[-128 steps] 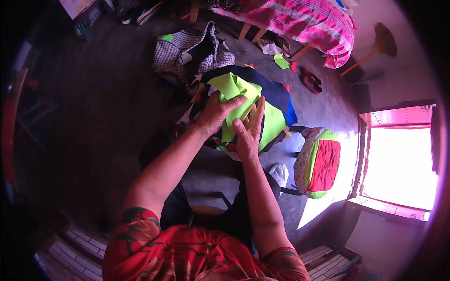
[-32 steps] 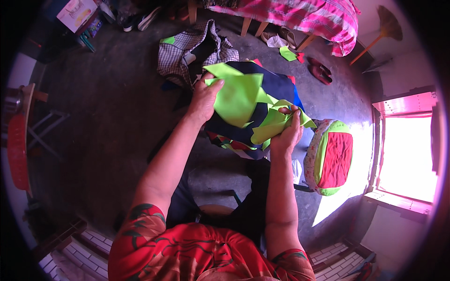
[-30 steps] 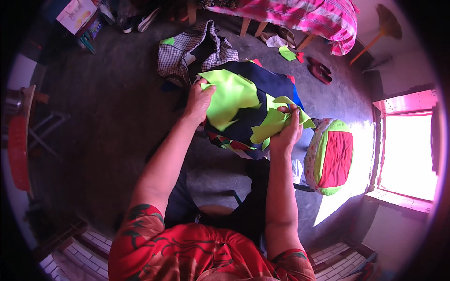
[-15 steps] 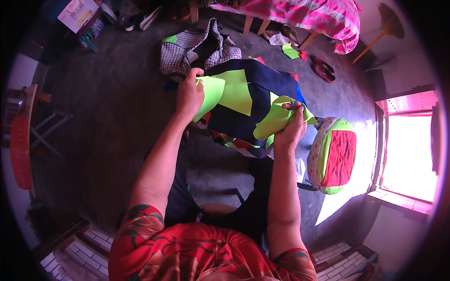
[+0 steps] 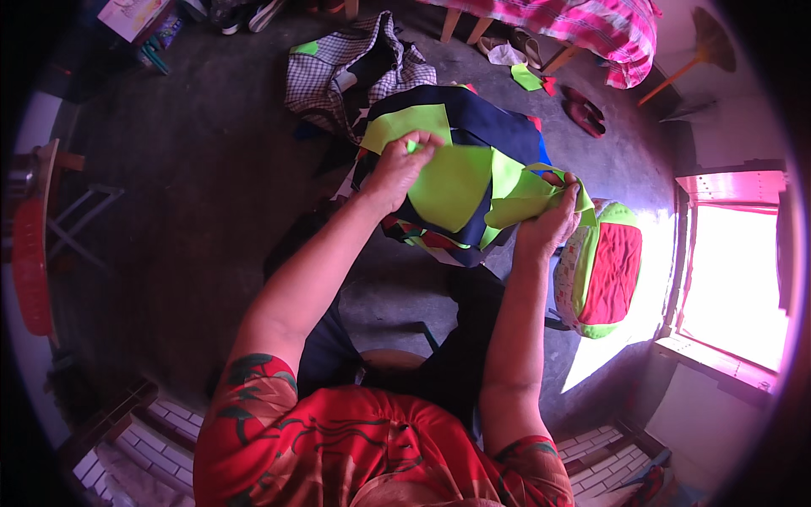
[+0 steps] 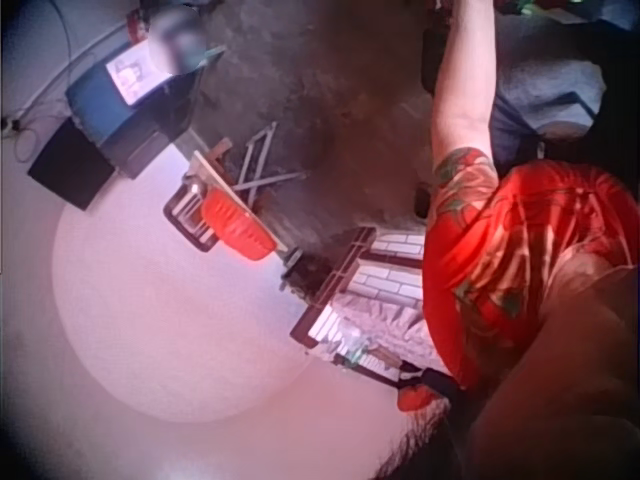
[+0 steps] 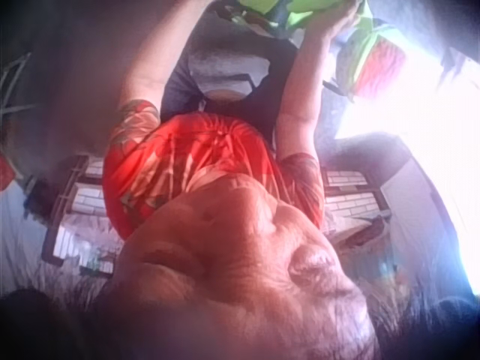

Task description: The person assembles a cushion by layering and folding multiple colorful fabric pieces, then places them into a red cushion base. They smooth and adjust the fabric layers and the cushion base, handling the pieces one at a time.

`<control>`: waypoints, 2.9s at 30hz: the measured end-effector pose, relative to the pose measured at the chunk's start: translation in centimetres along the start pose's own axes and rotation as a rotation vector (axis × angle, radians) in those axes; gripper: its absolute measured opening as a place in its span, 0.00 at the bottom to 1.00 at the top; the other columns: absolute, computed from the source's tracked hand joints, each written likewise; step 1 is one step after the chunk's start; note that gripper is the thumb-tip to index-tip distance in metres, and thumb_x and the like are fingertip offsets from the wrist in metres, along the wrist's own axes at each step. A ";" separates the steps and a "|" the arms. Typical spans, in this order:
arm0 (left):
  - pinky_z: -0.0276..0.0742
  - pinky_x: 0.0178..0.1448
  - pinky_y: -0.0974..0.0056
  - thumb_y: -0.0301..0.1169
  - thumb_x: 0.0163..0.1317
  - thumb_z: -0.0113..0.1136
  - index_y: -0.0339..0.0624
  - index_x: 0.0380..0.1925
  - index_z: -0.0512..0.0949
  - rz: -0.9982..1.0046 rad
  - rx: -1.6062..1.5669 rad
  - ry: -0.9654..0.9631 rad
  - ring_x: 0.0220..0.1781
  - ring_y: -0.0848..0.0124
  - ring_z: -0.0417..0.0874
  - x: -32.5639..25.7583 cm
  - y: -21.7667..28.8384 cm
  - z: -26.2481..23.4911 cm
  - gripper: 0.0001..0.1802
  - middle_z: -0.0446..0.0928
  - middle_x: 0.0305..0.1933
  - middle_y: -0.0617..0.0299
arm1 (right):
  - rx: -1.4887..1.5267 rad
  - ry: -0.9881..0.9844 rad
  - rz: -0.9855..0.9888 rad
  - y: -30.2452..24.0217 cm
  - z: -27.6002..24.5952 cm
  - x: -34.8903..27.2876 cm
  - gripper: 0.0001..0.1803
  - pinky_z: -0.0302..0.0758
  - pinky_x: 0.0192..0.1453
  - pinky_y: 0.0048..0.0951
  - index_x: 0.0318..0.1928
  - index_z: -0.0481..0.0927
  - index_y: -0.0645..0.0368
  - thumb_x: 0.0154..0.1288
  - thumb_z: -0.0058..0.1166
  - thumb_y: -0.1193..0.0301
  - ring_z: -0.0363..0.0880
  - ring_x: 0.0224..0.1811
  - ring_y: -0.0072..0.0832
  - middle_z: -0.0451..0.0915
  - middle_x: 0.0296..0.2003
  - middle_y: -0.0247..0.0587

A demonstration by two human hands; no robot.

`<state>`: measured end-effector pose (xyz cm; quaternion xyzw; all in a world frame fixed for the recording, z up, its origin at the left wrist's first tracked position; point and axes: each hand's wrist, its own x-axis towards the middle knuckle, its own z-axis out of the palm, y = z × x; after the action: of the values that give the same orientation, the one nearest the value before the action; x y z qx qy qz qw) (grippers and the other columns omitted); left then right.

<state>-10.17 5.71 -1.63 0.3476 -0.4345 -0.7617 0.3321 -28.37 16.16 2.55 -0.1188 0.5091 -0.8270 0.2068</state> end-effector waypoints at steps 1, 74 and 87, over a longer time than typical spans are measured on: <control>0.71 0.45 0.72 0.25 0.60 0.55 0.41 0.40 0.76 -0.125 0.239 0.089 0.40 0.79 0.74 0.1 -0.7 0.2 0.08 0.76 0.37 0.66 | 0.001 0.009 -0.005 0.0 -0.2 0.2 0.12 0.74 0.35 0.28 0.39 0.74 0.59 0.70 0.41 0.64 0.76 0.31 0.27 0.78 0.28 0.41; 0.77 0.21 0.65 0.49 0.59 0.53 0.35 0.29 0.75 -0.807 0.407 -0.637 0.23 0.65 0.83 -5.9 -5.0 3.9 0.24 0.79 0.27 0.52 | 0.189 -0.386 0.281 0.1 -0.4 0.0 0.12 0.74 0.44 0.32 0.44 0.71 0.55 0.72 0.37 0.63 0.76 0.37 0.31 0.79 0.35 0.42; 0.72 0.57 0.64 0.42 0.63 0.54 0.41 0.56 0.68 -0.376 -0.488 -0.412 0.54 0.73 0.75 -3.1 0.8 2.4 0.24 0.74 0.51 0.64 | 0.430 -0.632 0.590 1.3 1.3 -2.1 0.12 0.73 0.48 0.34 0.43 0.71 0.54 0.71 0.40 0.60 0.76 0.41 0.33 0.78 0.37 0.43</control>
<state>-10.33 8.91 0.75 0.1713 -0.2262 -0.9445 0.1652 -25.65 15.58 1.97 -0.1693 0.2509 -0.7430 0.5969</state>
